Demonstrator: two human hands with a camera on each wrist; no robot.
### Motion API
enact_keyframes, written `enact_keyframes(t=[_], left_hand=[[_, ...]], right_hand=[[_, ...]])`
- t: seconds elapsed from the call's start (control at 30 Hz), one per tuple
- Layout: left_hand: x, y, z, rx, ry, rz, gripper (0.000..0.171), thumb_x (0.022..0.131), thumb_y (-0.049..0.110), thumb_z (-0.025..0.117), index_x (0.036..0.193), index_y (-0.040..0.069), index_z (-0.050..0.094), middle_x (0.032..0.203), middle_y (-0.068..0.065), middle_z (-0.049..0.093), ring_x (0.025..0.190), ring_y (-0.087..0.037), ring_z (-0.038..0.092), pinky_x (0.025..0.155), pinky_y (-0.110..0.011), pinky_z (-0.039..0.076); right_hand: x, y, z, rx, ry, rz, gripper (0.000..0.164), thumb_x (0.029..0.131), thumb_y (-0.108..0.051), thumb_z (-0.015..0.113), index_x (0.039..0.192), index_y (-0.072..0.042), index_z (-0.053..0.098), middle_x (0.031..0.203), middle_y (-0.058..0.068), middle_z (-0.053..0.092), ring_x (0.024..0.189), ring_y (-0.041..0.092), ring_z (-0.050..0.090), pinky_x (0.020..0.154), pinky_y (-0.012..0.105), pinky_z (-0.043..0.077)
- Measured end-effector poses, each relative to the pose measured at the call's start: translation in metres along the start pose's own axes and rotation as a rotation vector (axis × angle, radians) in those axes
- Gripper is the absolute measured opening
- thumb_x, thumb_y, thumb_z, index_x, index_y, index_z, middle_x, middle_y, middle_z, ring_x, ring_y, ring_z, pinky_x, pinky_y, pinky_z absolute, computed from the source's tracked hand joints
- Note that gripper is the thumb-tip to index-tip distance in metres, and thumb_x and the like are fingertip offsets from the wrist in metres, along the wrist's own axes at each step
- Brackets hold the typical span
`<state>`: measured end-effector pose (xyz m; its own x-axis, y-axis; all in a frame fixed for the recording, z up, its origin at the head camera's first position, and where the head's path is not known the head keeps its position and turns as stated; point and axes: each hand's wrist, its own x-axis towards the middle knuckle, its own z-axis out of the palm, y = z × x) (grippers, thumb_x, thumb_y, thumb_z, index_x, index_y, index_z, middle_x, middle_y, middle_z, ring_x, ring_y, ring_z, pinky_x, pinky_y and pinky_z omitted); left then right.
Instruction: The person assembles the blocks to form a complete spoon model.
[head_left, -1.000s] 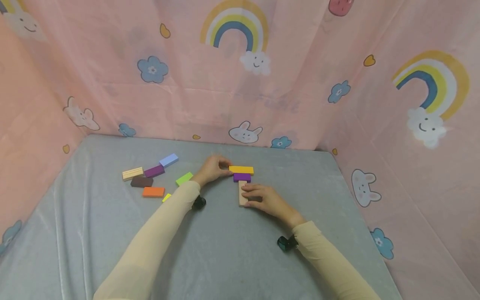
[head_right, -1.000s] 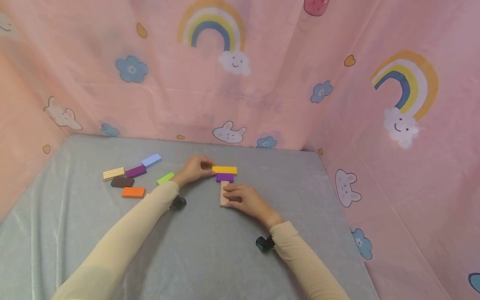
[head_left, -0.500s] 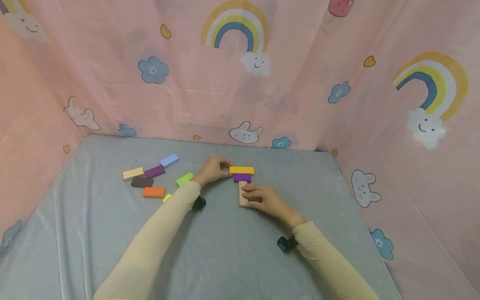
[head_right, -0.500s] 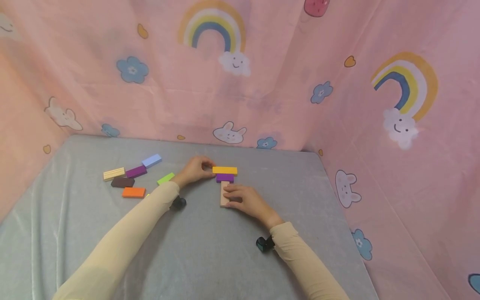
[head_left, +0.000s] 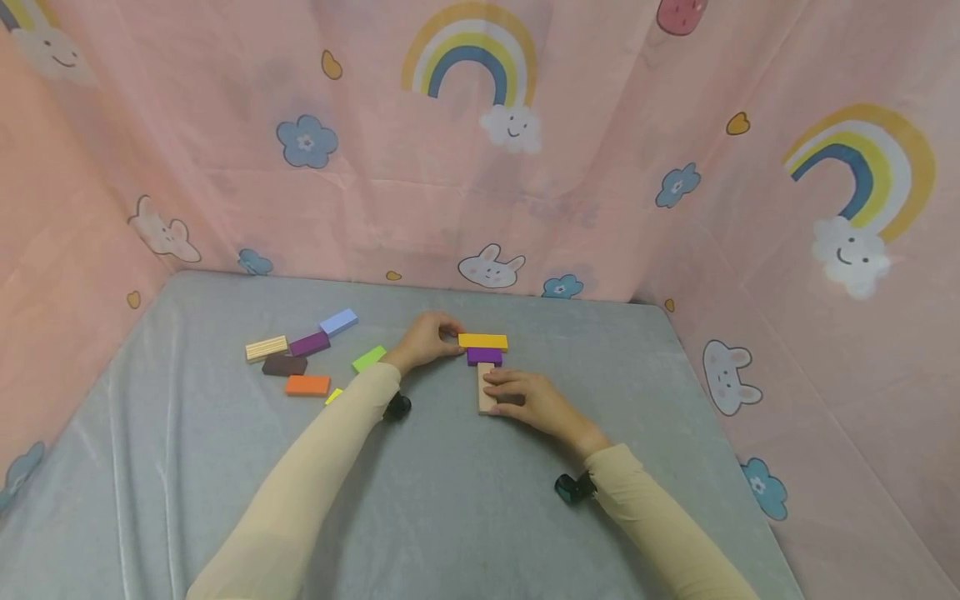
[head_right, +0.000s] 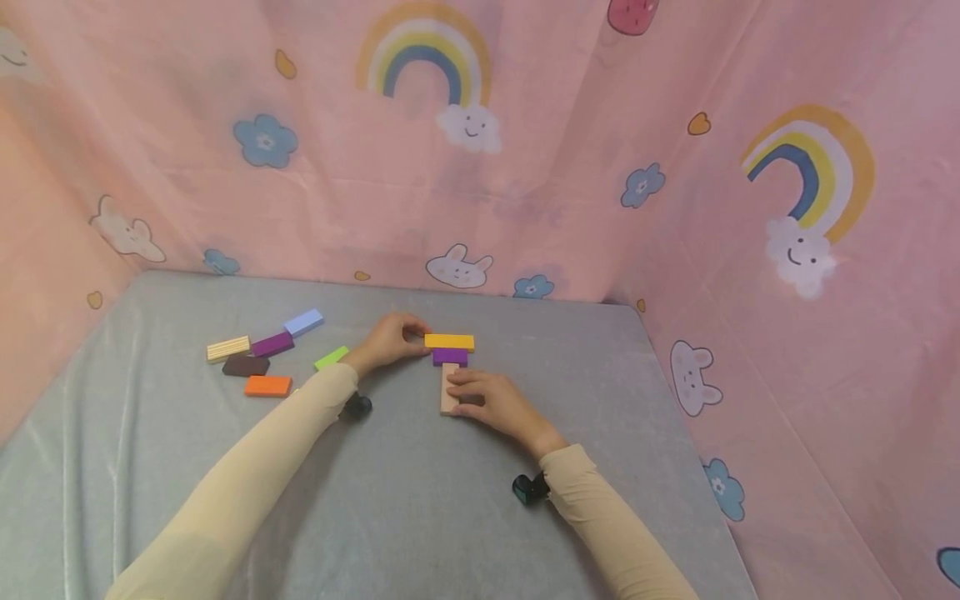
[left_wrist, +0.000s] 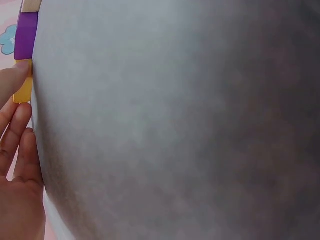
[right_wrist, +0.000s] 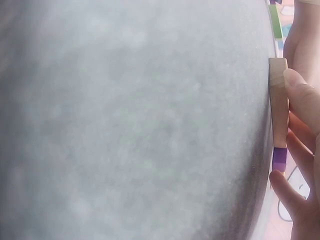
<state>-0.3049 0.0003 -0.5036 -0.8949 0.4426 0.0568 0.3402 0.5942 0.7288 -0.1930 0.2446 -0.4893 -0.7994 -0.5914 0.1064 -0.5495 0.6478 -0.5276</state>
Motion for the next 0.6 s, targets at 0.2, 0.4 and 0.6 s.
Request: enact_keyframes(t=[0.2,0.4,0.6], left_hand=[[-0.001,0.001,-0.002,0.0,-0.011,-0.003,0.034,0.082,0.021,0.081,0.114,0.011,0.072,0.114,-0.006,0.07,0.109,-0.022,0.063,0.102,-0.039,0.051],[-0.002,0.003,-0.005,-0.01,-0.026,-0.014,0.037,0.083,0.02,0.081,0.116,0.01,0.07,0.117,-0.007,0.071,0.112,-0.023,0.063,0.103,-0.039,0.05],[-0.005,0.007,-0.013,-0.075,-0.072,-0.044,0.043,0.082,0.02,0.08,0.121,0.009,0.067,0.122,-0.01,0.069,0.116,-0.026,0.062,0.105,-0.041,0.05]], right_hand=[[-0.001,-0.001,0.0,0.004,0.007,0.001,0.039,0.088,-0.03,0.074,0.124,-0.015,0.07,0.139,-0.001,0.062,0.134,0.02,0.055,0.112,0.044,0.044],[-0.001,-0.002,0.0,0.007,0.012,-0.01,0.039,0.087,-0.029,0.074,0.123,-0.014,0.07,0.139,0.0,0.063,0.134,0.021,0.056,0.112,0.045,0.044],[0.0,-0.001,-0.001,0.001,0.008,-0.009,0.039,0.088,-0.03,0.074,0.124,-0.014,0.07,0.139,-0.001,0.063,0.134,0.021,0.056,0.113,0.045,0.043]])
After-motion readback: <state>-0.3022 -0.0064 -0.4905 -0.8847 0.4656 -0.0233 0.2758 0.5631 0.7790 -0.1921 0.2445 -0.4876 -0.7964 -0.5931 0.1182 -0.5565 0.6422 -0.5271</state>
